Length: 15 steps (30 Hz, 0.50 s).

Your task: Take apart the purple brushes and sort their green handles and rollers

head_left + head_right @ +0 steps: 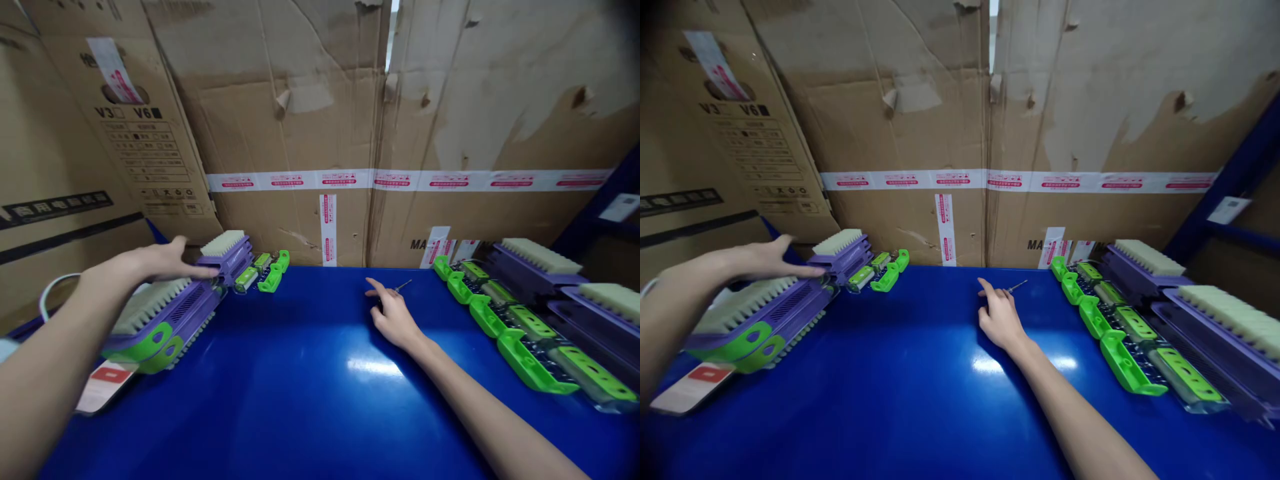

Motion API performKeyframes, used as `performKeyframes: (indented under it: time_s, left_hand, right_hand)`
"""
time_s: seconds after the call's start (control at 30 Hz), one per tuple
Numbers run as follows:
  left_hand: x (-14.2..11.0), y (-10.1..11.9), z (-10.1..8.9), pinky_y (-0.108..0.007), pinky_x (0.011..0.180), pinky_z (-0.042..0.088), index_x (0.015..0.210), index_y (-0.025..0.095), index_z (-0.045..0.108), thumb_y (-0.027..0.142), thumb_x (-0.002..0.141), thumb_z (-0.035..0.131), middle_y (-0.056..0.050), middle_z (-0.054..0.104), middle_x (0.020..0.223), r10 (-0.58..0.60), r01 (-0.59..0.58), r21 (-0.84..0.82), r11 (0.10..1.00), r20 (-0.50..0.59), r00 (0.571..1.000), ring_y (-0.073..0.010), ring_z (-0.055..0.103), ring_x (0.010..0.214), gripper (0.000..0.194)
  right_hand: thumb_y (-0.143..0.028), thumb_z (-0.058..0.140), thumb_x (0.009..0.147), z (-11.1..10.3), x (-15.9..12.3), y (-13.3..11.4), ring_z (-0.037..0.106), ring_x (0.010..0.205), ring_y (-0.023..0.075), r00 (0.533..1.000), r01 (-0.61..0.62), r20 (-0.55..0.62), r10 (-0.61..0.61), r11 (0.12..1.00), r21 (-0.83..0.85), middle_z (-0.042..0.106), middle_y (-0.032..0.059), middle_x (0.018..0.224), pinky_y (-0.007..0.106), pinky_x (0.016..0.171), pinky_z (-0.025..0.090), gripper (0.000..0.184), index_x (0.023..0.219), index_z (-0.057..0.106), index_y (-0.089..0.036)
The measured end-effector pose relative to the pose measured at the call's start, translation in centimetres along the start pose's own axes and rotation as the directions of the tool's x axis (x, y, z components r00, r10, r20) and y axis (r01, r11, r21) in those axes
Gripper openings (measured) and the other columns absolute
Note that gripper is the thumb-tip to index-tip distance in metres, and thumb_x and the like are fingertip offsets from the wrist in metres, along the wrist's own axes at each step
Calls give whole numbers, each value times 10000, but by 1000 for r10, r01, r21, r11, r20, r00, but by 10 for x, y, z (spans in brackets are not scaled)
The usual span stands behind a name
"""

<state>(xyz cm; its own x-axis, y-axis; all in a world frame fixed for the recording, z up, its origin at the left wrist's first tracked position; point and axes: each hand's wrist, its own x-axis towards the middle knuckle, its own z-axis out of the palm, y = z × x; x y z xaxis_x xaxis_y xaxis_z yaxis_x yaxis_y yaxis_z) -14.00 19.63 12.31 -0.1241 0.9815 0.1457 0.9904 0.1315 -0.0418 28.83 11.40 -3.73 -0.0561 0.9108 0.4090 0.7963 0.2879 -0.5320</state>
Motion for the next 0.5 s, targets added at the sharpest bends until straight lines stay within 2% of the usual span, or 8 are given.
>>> performKeyframes:
  time_s: [0.03, 0.1, 0.17, 0.23, 0.33, 0.43, 0.5]
  left_hand:
    - [-12, -3, 1, -308, 732, 454, 1297, 62, 425, 779, 481, 594, -193, 625, 1149, -24, 22, 19, 1000, 120, 993, -274, 613, 950, 1100]
    - [-29, -6, 3, -296, 781, 432, 1344, 50, 349, 680, 521, 614, -208, 566, 1243, -67, 53, 61, 997, 264, 962, -281, 573, 1053, 1070]
    - [-38, -8, 1, -276, 787, 418, 1329, 54, 355, 583, 561, 601, -187, 590, 1207, -57, 38, 65, 997, 312, 948, -261, 584, 1024, 965]
    - [-43, -6, -5, -270, 761, 413, 1308, 92, 380, 539, 599, 566, -141, 634, 1120, -35, 12, 83, 997, 290, 956, -240, 607, 942, 859]
    - [-51, 9, -20, -298, 720, 410, 1302, 199, 396, 619, 616, 537, -78, 650, 1038, -17, -8, 169, 986, 151, 988, -261, 608, 895, 817]
    - [-63, 45, -31, -300, 698, 419, 1311, 266, 388, 680, 601, 555, -36, 648, 963, 142, -152, 107, 983, 94, 985, -261, 610, 859, 839]
    - [-69, 78, -29, -300, 712, 433, 1330, 288, 371, 627, 592, 605, -33, 622, 1062, 306, -307, 19, 952, 9, 952, -248, 602, 887, 845]
  right_hand:
    - [-83, 407, 699, 0, 0, 0, 545, 1078, 202, 1000, -1, 3, 1, 1000, 0, 650, 85, 1080, 441, 1048, 314, 642, 1339, 412, -136]
    - [-82, 407, 700, -1, 0, -1, 543, 1080, 201, 1000, -5, 8, 5, 1000, -3, 648, 87, 1084, 436, 1050, 310, 644, 1342, 410, -132]
    - [-81, 409, 702, -1, -1, -2, 539, 1084, 201, 1000, -11, 14, 12, 1000, -9, 646, 89, 1090, 429, 1052, 305, 646, 1346, 407, -125]
    - [-80, 410, 704, -2, -1, -4, 532, 1090, 200, 1000, -21, 23, 21, 1000, -18, 642, 89, 1097, 422, 1054, 298, 646, 1349, 404, -120]
    - [-79, 411, 711, -3, -1, -7, 525, 1099, 198, 998, -42, 42, 44, 998, -46, 639, 89, 1103, 416, 1059, 279, 644, 1353, 398, -118]
    - [-78, 413, 714, -4, -1, -11, 528, 1097, 197, 996, -80, 35, 84, 992, -94, 641, 87, 1099, 436, 1069, 238, 640, 1352, 398, -135]
    - [-78, 411, 716, -4, -2, -13, 534, 1092, 201, 994, -108, 18, 111, 987, -119, 646, 87, 1091, 461, 1070, 212, 633, 1345, 402, -148]
